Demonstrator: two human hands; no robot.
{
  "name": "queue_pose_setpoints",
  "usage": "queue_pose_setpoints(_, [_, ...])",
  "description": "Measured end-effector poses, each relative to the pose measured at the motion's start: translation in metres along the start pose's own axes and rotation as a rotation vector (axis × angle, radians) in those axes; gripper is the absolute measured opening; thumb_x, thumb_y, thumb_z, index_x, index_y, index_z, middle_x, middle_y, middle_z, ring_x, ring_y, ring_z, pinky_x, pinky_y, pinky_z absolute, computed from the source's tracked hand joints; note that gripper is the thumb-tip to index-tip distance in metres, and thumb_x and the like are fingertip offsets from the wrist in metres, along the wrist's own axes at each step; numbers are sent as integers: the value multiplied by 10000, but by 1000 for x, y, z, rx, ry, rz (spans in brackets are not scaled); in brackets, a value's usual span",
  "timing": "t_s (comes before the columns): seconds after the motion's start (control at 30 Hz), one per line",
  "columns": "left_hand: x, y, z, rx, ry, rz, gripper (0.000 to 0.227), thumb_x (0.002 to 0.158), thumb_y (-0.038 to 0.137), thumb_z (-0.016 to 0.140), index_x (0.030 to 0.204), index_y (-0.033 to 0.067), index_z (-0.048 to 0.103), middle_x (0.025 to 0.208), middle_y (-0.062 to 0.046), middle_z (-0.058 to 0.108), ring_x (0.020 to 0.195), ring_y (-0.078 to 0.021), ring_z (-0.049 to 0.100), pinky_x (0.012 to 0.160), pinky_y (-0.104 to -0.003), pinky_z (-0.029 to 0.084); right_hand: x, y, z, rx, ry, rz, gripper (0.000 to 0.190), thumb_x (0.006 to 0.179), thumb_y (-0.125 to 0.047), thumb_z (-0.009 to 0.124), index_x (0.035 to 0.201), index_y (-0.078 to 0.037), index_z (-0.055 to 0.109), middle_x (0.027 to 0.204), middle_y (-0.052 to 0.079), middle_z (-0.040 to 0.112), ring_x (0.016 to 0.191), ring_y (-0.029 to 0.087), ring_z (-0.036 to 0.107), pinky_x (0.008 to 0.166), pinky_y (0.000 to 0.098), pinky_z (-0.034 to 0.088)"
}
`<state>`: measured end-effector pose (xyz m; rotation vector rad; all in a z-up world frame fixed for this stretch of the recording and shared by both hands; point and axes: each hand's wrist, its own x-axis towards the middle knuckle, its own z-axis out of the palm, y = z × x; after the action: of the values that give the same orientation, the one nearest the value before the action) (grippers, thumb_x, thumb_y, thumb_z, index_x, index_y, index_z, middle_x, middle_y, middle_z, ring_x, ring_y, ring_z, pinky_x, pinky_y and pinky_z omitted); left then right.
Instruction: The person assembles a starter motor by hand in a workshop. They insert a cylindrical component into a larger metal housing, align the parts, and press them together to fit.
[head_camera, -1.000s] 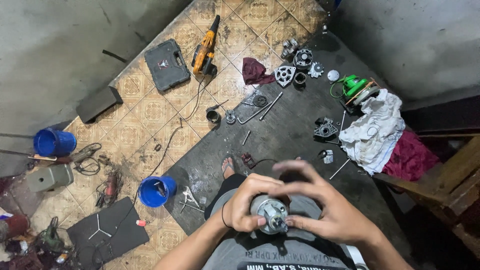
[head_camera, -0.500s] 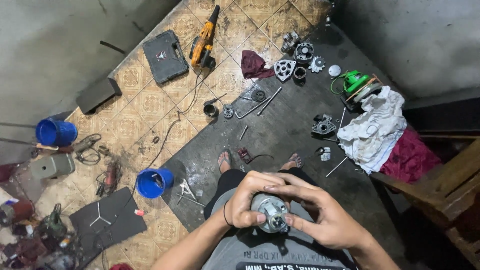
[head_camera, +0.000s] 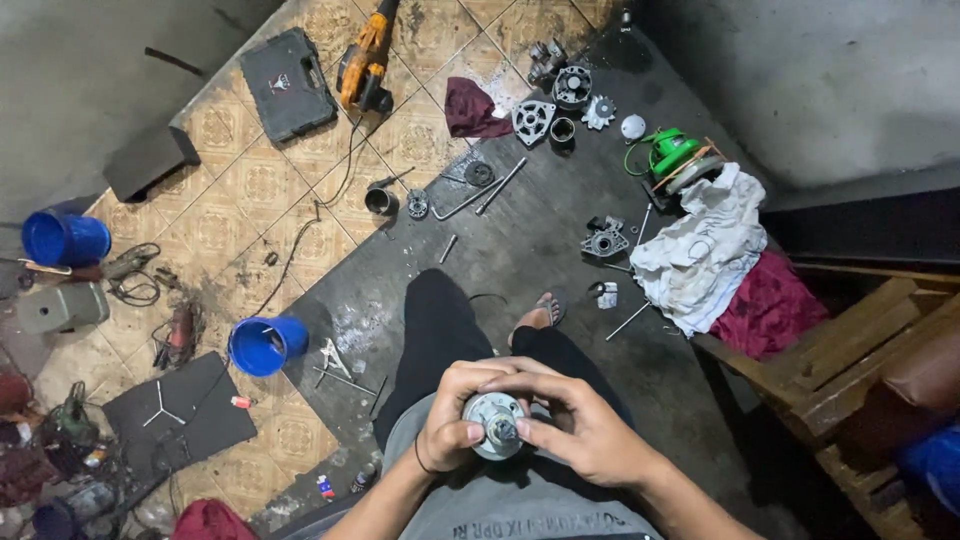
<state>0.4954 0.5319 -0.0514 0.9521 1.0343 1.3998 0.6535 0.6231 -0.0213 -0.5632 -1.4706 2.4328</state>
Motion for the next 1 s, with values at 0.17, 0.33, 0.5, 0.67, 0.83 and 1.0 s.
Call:
queue_pose_setpoints(0.17, [16, -14, 4, 13, -25, 4, 713, 902, 688, 539, 828, -9, 671, 777, -121, 654, 711, -255, 623, 664, -371, 468, -5, 11, -18, 6, 87, 53, 377, 979, -286, 608, 1284, -85, 704, 1389, 139, 640, 1321, 291, 610, 1064, 438, 478])
queue_pose_setpoints(0.33, [49, -17, 7, -33, -81, -43, 710, 911, 687, 543, 843, -10, 663, 810, -114, 660, 744, -255, 626, 690, -374, 475, 0, 11, -38, 48, 169, 10, 390, 981, -317, 648, 1292, -85, 690, 1387, 171, 645, 1297, 345, 633, 1038, 483, 530])
queue_pose_setpoints(0.5, [100, -18, 4, -148, -119, -77, 615, 909, 590, 544, 854, -10, 667, 855, -153, 672, 879, -349, 656, 811, -434, 504, 21, 7, -69, 36, 269, 14, 408, 971, -329, 639, 1258, -45, 701, 1326, 170, 679, 1300, 339, 621, 1060, 486, 498])
queue_pose_setpoints(0.67, [156, -47, -15, -221, -82, -184, 576, 859, 540, 562, 889, -27, 656, 951, -186, 672, 904, -309, 628, 826, -424, 484, 62, 3, -115, 38, 351, 22, 428, 982, -383, 622, 1245, -58, 713, 1306, 148, 703, 1291, 311, 626, 1048, 464, 479])
queue_pose_setpoints(0.83, [223, -74, -42, -322, -34, -278, 497, 825, 475, 586, 877, -15, 646, 898, -109, 626, 797, -195, 552, 703, -345, 417, 118, 3, -156, 163, 507, 46, 377, 969, -275, 642, 1195, 15, 726, 1227, 183, 717, 1176, 292, 671, 972, 387, 493])
queue_pose_setpoints(1.0, [251, -109, -68, -218, 53, -458, 471, 816, 462, 572, 889, 10, 684, 833, -6, 655, 753, -95, 546, 647, -292, 421, 155, 22, -187, 469, 750, 331, 533, 791, -264, 679, 1200, 78, 707, 1173, 183, 682, 1014, 253, 656, 821, 330, 481])
